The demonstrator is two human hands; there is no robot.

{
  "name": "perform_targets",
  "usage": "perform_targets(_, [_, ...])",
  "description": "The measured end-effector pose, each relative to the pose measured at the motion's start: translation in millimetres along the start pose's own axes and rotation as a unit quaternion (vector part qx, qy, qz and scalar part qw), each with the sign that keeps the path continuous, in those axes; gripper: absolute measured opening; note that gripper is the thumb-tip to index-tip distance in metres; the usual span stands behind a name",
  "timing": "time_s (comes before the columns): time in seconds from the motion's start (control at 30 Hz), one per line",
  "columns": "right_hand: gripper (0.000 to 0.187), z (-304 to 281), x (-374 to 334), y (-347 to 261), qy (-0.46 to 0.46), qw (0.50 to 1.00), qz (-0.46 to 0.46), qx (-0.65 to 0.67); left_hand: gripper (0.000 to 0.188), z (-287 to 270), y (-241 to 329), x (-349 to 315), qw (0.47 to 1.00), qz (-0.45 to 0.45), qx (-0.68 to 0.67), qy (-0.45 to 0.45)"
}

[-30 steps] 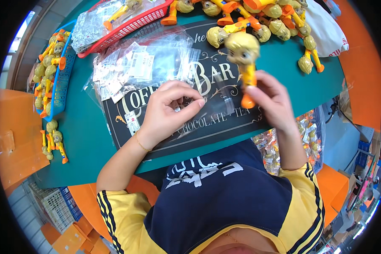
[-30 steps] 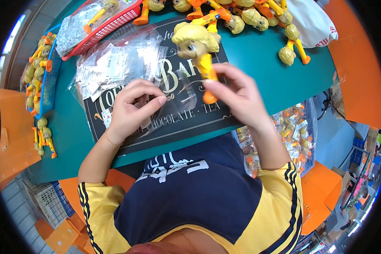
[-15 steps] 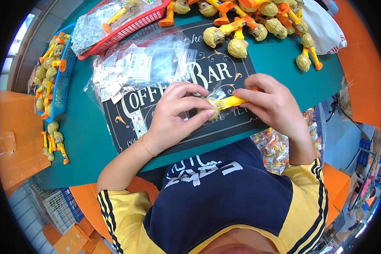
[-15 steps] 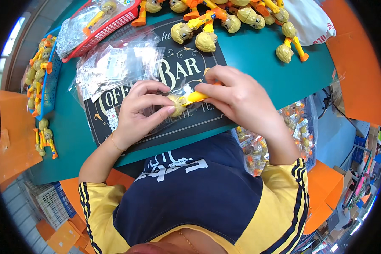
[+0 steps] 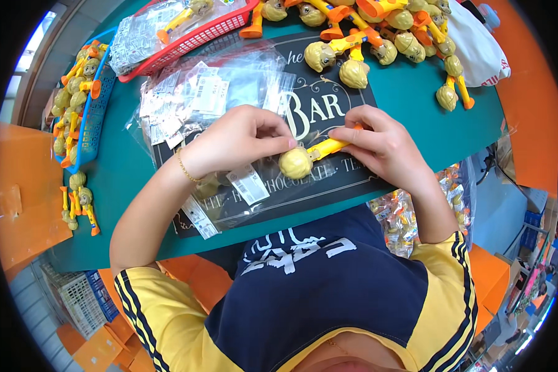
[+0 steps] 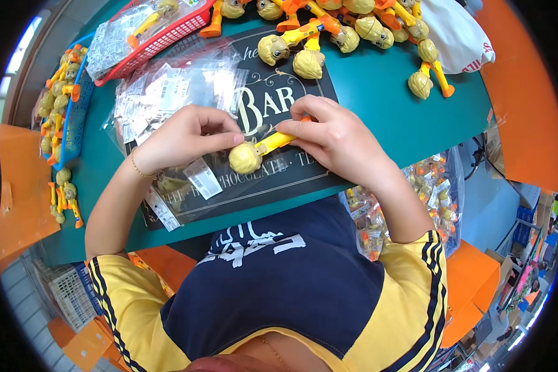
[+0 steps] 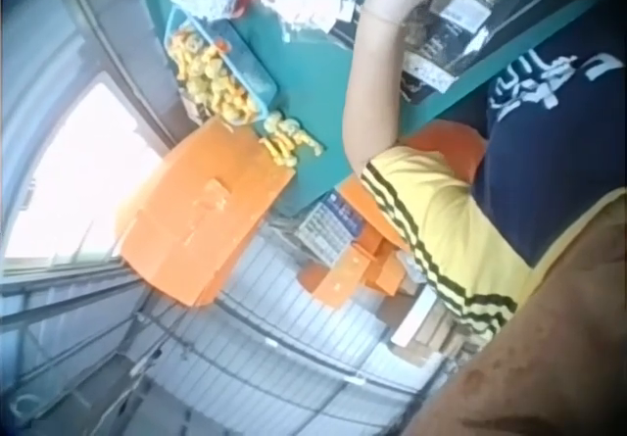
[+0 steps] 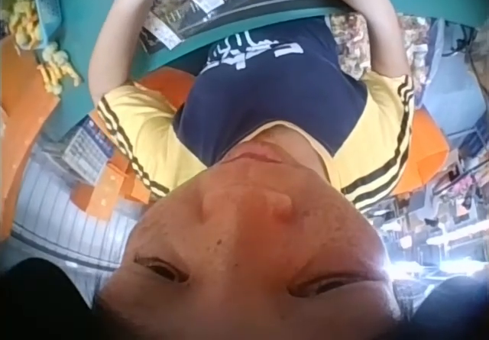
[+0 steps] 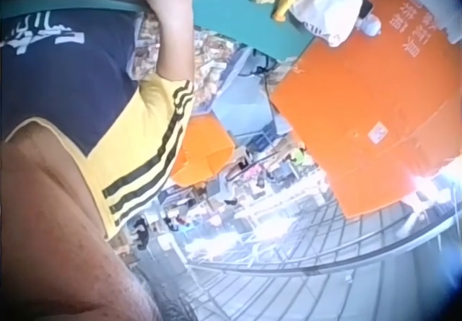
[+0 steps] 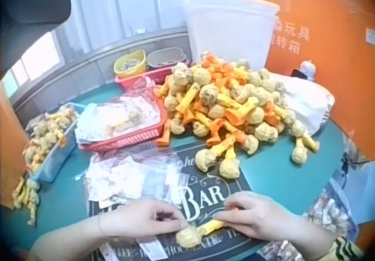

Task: Packaging small yellow toys into clear plastic bags at a workstation.

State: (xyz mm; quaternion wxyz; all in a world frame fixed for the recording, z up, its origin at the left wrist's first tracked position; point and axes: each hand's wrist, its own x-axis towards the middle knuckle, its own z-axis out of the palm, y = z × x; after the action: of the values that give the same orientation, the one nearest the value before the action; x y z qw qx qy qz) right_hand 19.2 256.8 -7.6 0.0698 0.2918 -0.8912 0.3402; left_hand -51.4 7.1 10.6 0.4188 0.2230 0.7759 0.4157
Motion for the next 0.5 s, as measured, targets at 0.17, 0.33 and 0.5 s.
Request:
perform_targets(0.17, [0.03, 2.8, 5.4, -2.5, 0.018, 1.0, -0.006, 0.011, 0.016, 18.4, -9.9, 6.6, 0.982, 0.034, -0.176, 0.06])
perform_targets(0.33, [0.029, 3.6, 12.8, -9.1, 0.032, 0.996, -0.01, 0.079, 0.014, 35.3, -9.6, 8.1, 0.954, 0.059, -0.275, 0.105])
perform_targets(0.5, [0.031, -1.9, 12.7, -15.9, 0.046, 0.971, 0.074, 0.224, 0.014, 46.7, -2.9, 4.1, 0.944, 0.116, -0.241, 0.192])
